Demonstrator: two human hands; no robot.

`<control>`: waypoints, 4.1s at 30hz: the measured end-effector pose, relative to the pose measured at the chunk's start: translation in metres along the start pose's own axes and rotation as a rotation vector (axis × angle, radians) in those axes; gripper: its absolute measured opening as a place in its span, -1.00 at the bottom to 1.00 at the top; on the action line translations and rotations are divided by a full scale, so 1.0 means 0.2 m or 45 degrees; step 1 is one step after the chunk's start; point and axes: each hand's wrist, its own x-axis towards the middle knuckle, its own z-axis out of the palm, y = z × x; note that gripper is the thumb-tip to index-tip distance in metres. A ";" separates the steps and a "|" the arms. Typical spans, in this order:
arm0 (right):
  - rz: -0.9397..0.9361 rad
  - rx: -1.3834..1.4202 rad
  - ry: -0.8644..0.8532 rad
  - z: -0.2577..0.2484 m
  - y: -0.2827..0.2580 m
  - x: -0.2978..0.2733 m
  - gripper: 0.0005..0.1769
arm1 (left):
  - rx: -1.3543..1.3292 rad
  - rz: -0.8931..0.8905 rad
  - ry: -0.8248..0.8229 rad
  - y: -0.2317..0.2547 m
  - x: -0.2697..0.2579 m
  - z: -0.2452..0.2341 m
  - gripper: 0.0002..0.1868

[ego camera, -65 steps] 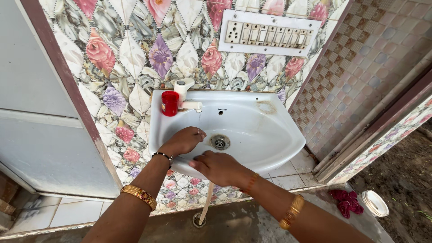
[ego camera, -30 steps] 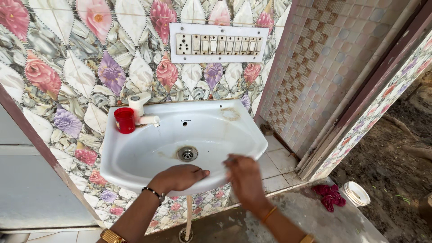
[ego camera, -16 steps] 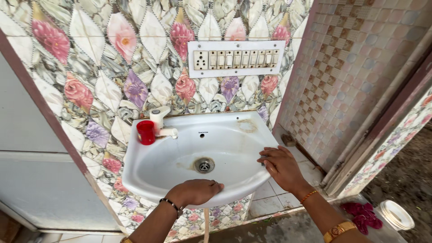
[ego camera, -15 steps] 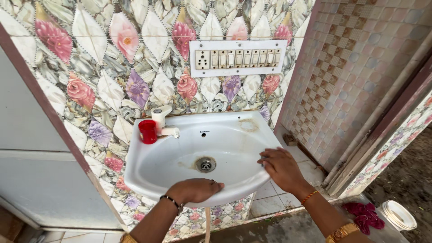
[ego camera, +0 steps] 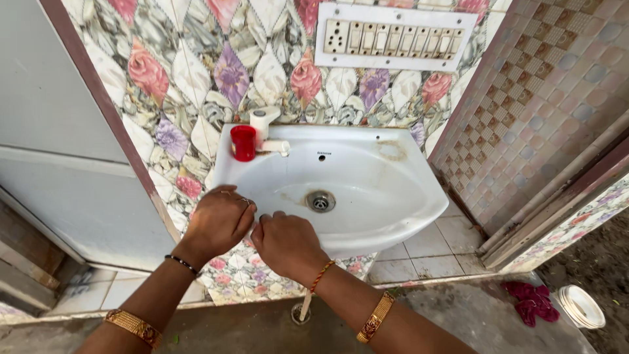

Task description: The person cleans a bathroom sink by hand using a small piece of cloth, wiping the basin, the faucet, and the tiled backsplash area.

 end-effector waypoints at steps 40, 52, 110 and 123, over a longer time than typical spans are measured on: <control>0.027 0.029 -0.115 0.23 -0.12 0.33 -0.13 | -2.129 -0.946 0.373 -0.20 0.00 0.25 -0.22; -0.247 -0.141 0.308 0.17 0.19 -0.08 -0.43 | -0.660 -0.521 0.419 -0.13 0.07 0.23 -0.38; 0.559 0.982 1.464 0.41 0.21 -0.25 -0.15 | -0.124 -0.064 -0.708 0.54 0.39 0.37 -0.41; 0.864 0.607 1.494 0.20 0.68 -0.22 -0.27 | -0.342 -0.020 -0.485 0.62 0.35 0.28 -0.45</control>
